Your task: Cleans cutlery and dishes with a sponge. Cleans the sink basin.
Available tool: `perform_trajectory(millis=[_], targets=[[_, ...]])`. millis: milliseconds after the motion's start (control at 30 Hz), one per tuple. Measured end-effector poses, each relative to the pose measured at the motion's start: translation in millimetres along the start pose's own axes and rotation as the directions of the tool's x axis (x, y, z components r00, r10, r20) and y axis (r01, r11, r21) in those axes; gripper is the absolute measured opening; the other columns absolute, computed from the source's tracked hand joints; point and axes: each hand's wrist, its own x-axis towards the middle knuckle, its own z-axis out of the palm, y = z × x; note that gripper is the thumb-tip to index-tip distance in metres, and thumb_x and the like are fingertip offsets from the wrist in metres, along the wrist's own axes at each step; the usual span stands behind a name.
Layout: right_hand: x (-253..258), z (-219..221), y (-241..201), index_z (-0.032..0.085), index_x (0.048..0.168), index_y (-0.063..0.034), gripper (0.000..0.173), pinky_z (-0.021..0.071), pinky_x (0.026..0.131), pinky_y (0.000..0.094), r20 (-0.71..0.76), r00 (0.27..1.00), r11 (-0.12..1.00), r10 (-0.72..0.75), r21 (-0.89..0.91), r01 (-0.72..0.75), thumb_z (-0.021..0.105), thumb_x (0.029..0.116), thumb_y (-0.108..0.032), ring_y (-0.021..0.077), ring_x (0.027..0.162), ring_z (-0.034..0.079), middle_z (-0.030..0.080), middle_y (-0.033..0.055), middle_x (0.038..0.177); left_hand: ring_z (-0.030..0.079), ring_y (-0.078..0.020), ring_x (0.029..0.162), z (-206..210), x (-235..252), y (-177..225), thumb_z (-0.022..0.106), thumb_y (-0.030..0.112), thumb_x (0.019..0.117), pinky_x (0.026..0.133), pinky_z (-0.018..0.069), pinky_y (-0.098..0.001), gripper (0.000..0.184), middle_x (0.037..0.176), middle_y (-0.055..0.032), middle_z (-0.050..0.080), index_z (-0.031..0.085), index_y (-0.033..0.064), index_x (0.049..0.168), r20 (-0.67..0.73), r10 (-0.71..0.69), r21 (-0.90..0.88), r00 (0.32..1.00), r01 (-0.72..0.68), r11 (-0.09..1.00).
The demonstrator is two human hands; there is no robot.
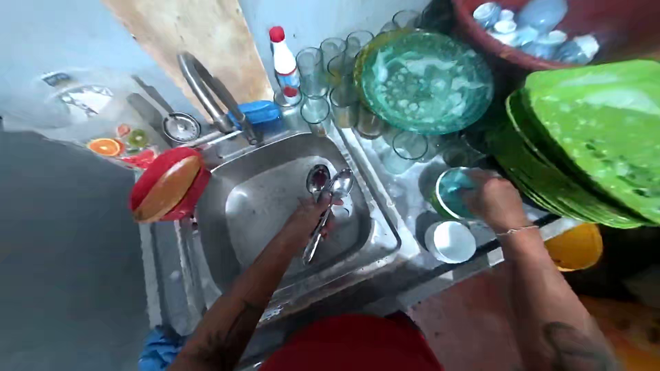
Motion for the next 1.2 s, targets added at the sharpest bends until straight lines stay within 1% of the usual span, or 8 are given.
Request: perform_trajectory(millis=[100,200,400,533,733,967,1100,1200], targets=[[-6.5,-9.5,-7.3,0.047,0.141,0.0042,0.061,0.0449,0.083,0.0797,0.082,0.994,0.997,0.07,-0.047,-0.066,0.069,0.0987,-0.034,0.0656,0.104,0.06,0.061,0.0434,0.115,0.05,-0.0065,0.043,-2.6,0.5,-4.0,0.025,0.05,0.1103,0.044,0.0472,-0.02,0.062,0.057,0.001,0.052,0.062,0.0011,0.119,-0.02,-0.067,0.013,0.998,0.067,0.998],[0.2,10.0,5.4,0.057,0.141,0.0,0.051,0.0427,0.095,0.0769,0.151,0.984,0.996,-0.091,0.017,0.09,0.072,0.0961,-0.018,0.0629,0.119,0.054,0.054,0.0414,0.132,0.042,-0.0051,0.038,-0.4,2.5,-3.8,0.022,0.055,0.1084,0.041,0.0422,-0.0197,0.069,0.049,0.0046,0.043,0.064,0.0023,0.095,-0.039,-0.086,0.041,0.996,0.088,0.995],[-5.3,-2.9,-0.9,0.057,0.135,0.0068,0.044,0.0442,0.089,0.0788,-0.006,1.0,1.0,-0.023,0.015,0.023,0.068,0.0987,-0.016,0.0637,0.11,0.059,0.058,0.0409,0.127,0.045,-0.0048,0.052,1.3,0.8,0.5,0.035,0.023,0.1126,0.051,0.0422,-0.0184,0.033,0.072,0.0002,0.052,0.051,-0.0017,0.127,-0.05,-0.078,0.157,0.996,0.085,0.984],[2.8,13.5,3.6,0.06,0.14,-0.0025,0.052,0.0424,0.094,0.0781,0.109,0.992,0.997,-0.07,-0.006,0.071,0.075,0.0932,-0.019,0.0642,0.12,0.052,0.055,0.0408,0.133,0.053,-0.0052,0.054,0.0,-0.8,0.8,0.043,0.02,0.1107,0.051,0.0464,-0.0179,0.027,0.083,-0.004,0.063,0.056,0.0008,0.125,-0.083,-0.079,0.168,0.993,0.092,0.981],[-2.6,4.2,7.0,0.067,0.122,0.0097,0.03,0.0454,0.097,0.0725,-0.187,0.966,0.963,-0.176,0.173,0.209,0.066,0.0938,-0.002,0.0572,0.115,0.06,0.062,0.0379,0.124,0.059,-0.0062,0.052,7.9,-3.2,1.2,0.048,0.024,0.1094,0.048,0.0488,-0.0182,0.03,0.077,-0.0051,0.069,0.063,0.0012,0.12,-0.084,-0.043,0.2,0.996,0.059,0.978],[-31.0,-17.9,-96.1,0.07,0.118,0.0012,0.032,0.0552,0.093,0.027,-0.408,0.895,0.645,-0.181,0.638,0.421,0.073,0.0878,-0.009,0.0103,0.104,0.066,0.068,0.014,0.117,0.061,-0.0062,0.058,26.8,-4.2,1.7,0.041,0.013,0.1105,0.053,0.0504,-0.0197,0.027,0.088,-0.0054,0.07,0.047,0.0013,0.134,-0.043,-0.012,0.268,0.999,0.023,0.963],[-38.9,36.0,-151.0,0.072,0.115,0.001,0.034,0.0531,0.099,0.0485,-0.483,0.774,0.596,-0.409,0.501,0.628,0.076,0.086,-0.015,0.0345,0.116,0.063,0.063,0.0246,0.127,0.06,-0.0066,0.059,33.9,-16.0,7.1,0.046,0.002,0.1059,0.055,0.0523,-0.02,0.023,0.086,-0.0044,0.066,0.049,0.0012,0.128,-0.016,0.081,0.19,0.997,-0.076,0.979],[-26.2,79.2,-171.8,0.076,0.124,-0.0264,0.041,0.0231,0.117,0.072,-0.371,0.688,0.644,-0.623,0.256,0.721,0.063,0.0946,-0.051,0.0454,0.149,0.035,0.051,0.0127,0.155,0.057,-0.0075,0.058,33.4,-28.2,12.0,0.048,-0.006,0.101,0.055,0.0511,-0.021,0.013,0.073,-0.0009,0.061,0.058,0.0023,0.104,-0.044,0.133,0.1,0.99,-0.129,0.987]])
